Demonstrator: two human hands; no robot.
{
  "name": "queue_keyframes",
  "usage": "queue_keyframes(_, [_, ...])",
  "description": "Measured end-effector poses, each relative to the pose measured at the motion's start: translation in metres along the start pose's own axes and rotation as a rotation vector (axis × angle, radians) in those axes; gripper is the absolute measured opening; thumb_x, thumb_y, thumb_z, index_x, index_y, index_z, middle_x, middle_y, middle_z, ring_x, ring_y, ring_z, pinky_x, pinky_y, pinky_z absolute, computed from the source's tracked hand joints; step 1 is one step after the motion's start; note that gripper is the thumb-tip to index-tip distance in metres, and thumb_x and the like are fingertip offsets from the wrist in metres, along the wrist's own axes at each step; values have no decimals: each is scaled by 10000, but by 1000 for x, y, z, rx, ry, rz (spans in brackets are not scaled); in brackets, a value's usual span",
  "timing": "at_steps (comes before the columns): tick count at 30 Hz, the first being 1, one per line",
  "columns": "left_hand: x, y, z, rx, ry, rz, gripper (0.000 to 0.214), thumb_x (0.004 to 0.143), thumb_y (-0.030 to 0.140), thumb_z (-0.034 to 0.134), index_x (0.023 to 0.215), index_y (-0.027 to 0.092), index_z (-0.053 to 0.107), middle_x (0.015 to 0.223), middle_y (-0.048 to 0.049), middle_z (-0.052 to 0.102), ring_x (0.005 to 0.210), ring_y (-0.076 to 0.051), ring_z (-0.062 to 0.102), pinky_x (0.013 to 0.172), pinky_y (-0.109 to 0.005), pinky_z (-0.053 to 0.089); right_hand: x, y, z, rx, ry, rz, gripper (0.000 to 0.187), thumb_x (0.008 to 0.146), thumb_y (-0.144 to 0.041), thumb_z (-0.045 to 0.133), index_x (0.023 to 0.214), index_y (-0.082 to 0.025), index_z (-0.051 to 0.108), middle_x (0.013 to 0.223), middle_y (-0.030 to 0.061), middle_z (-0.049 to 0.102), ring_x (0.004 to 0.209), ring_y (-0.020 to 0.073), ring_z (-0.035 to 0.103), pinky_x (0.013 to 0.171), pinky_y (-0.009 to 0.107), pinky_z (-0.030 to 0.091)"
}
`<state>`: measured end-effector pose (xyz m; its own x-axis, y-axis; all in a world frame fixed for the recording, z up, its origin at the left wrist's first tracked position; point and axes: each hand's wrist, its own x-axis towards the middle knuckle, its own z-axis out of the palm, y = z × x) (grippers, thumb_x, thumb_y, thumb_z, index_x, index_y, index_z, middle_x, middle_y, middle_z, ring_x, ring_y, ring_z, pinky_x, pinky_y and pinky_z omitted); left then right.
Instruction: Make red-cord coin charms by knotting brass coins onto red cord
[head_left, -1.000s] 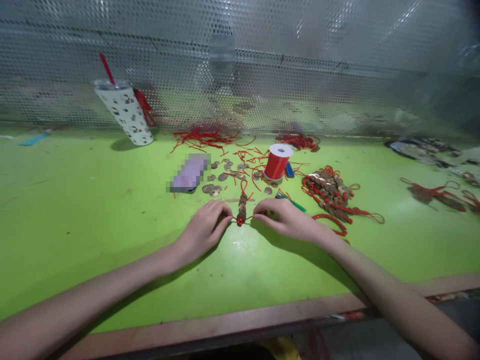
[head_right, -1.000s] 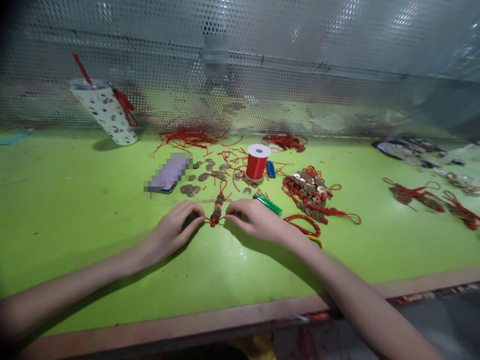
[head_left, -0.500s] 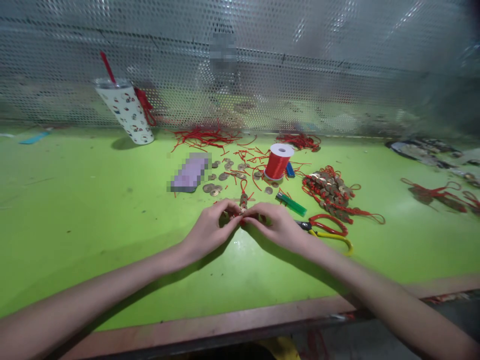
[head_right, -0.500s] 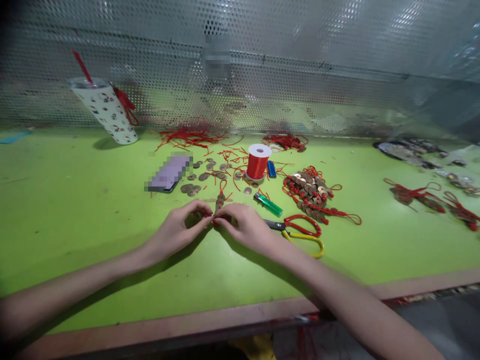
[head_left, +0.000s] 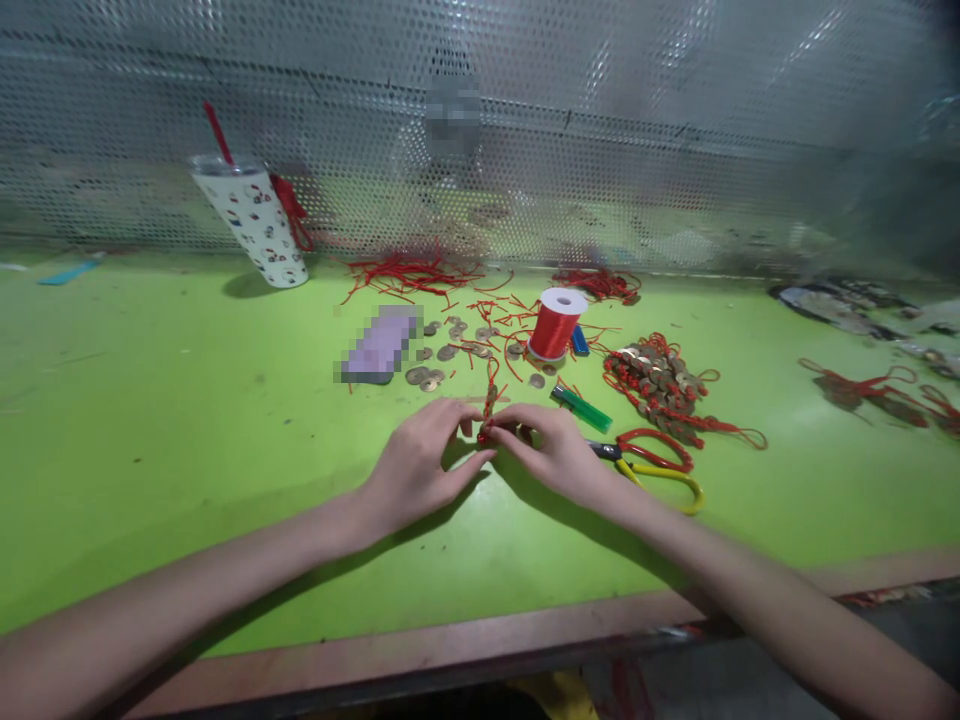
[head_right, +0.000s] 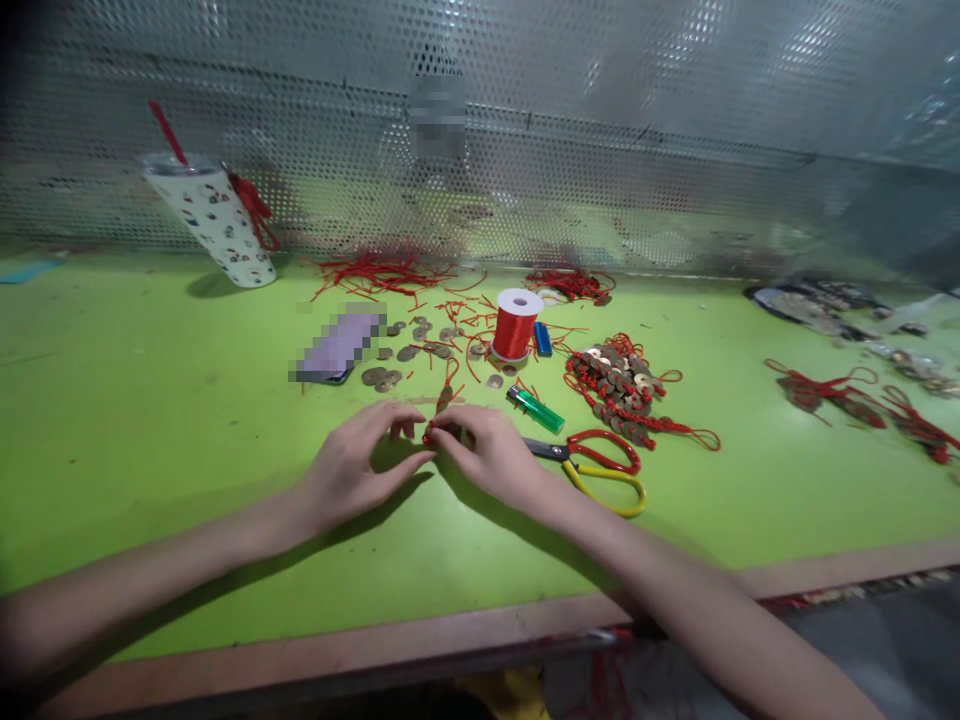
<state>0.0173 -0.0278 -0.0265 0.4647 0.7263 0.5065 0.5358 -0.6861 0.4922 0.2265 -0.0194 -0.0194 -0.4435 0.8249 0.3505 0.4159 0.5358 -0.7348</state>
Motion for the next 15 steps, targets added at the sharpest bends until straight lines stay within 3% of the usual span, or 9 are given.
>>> queue_keyframes(4, [-1, -3, 2, -130, -90, -118, 222, 909, 281, 706, 1098, 207, 617, 777, 30, 664, 661, -144, 617, 651, -273, 481, 1, -5, 2, 112, -8, 41, 118, 968, -205, 622, 947, -172, 733, 921, 67, 781, 810, 192, 717, 765, 316, 537])
queue_keyframes(8, [1, -3, 2, -215, -87, -172, 94, 912, 233, 674, 1002, 205, 662, 797, 22, 700, 659, -127, 626, 628, -247, 474, 1, -8, 1, 194, -50, 20, 98, 963, -212, 642, 962, -188, 737, 942, 54, 778, 854, 186, 716, 813, 321, 540])
queue_keyframes(15, [3, -3, -2, -276, -78, -163, 85, 902, 261, 699, 952, 193, 708, 810, -1, 726, 662, -129, 618, 614, -244, 483, 3, -11, -5, 284, -65, 88, 117, 977, -245, 624, 968, -187, 726, 949, 50, 761, 889, 187, 694, 823, 330, 542])
